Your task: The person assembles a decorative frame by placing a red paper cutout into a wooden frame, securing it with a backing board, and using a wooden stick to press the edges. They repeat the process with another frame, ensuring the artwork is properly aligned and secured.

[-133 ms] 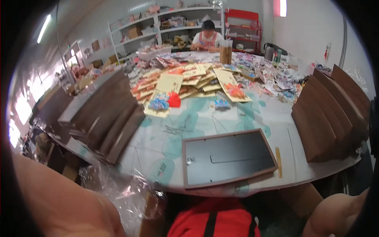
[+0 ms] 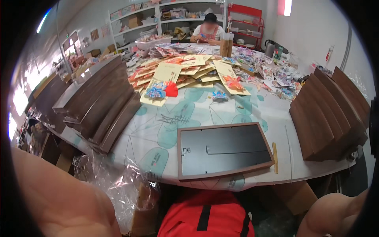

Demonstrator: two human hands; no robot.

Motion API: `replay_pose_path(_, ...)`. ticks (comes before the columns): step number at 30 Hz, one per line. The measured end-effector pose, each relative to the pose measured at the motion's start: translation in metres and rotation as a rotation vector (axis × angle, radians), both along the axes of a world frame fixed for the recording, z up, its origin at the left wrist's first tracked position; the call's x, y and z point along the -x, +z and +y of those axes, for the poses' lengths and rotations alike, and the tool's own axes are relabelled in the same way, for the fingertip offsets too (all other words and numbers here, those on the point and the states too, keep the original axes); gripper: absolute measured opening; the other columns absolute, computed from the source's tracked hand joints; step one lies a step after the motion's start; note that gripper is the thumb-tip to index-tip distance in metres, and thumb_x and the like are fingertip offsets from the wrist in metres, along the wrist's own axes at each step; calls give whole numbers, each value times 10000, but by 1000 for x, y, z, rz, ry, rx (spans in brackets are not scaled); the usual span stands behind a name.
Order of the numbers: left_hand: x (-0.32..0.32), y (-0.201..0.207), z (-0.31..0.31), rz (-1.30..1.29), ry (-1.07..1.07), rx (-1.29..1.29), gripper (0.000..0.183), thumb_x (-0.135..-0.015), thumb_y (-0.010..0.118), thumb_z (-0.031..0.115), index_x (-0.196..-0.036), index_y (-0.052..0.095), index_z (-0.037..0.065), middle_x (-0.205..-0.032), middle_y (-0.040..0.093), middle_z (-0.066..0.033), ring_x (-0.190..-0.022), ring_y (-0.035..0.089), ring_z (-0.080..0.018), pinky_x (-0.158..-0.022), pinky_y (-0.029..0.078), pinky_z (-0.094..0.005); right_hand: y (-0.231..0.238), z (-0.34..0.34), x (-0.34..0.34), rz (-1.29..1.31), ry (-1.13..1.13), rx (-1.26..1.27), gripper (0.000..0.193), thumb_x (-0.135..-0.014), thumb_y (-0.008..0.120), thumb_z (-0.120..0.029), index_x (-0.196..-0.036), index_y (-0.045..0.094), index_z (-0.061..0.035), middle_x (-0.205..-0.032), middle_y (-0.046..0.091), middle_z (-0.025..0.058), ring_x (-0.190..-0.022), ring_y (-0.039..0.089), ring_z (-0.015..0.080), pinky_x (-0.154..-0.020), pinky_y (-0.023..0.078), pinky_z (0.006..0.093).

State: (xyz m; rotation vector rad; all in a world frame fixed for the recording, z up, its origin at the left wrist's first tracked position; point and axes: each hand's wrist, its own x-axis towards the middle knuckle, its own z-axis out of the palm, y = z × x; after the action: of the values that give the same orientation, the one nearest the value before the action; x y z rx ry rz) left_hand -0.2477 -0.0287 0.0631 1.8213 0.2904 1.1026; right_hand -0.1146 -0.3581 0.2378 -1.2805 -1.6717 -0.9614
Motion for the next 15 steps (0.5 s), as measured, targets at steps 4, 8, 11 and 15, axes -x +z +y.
replay_pose_path(4, 15, 109, -5, -120, -130, -524, 349, -929, 416, 434, -1008, 577, 134, -955, 538, -4, -1036, 492, -179, -979, 300, -507, 2, -3, 2, -10, 10, -7, 391, -913, 453, -498, -801, 472, -125, -638, 386, -18, -565, 364, 130, -698, 354, 326)
replay_pose_path(8, 19, 171, -28, -193, -274, -820, 356, -931, 407, 445, -996, 583, 143, -939, 540, 4, -1027, 493, -173, -975, 299, -509, -1, -6, 5, -22, 28, -16, 395, -917, 447, -503, -785, 470, -131, -625, 381, -24, -556, 361, 125, -698, 354, 324)
replay_pose_path(11, 12, 183, -37, -232, -334, -873, 362, -933, 400, 454, -987, 587, 149, -928, 541, 10, -1020, 493, -170, -972, 298, -511, 1, -4, 7, -14, 22, -16, 399, -919, 444, -506, -773, 468, -135, -615, 377, -28, -549, 359, 122, -697, 354, 323)
replay_pose_path(15, 14, 189, -40, -266, -317, -892, 370, -935, 391, 465, -975, 593, 157, -912, 543, 19, -1011, 494, -164, -968, 296, -514, 3, -3, 9, -15, 41, -23, 405, -922, 439, -511, -758, 465, -141, -602, 372, -34, -540, 356, 117, -697, 354, 321)
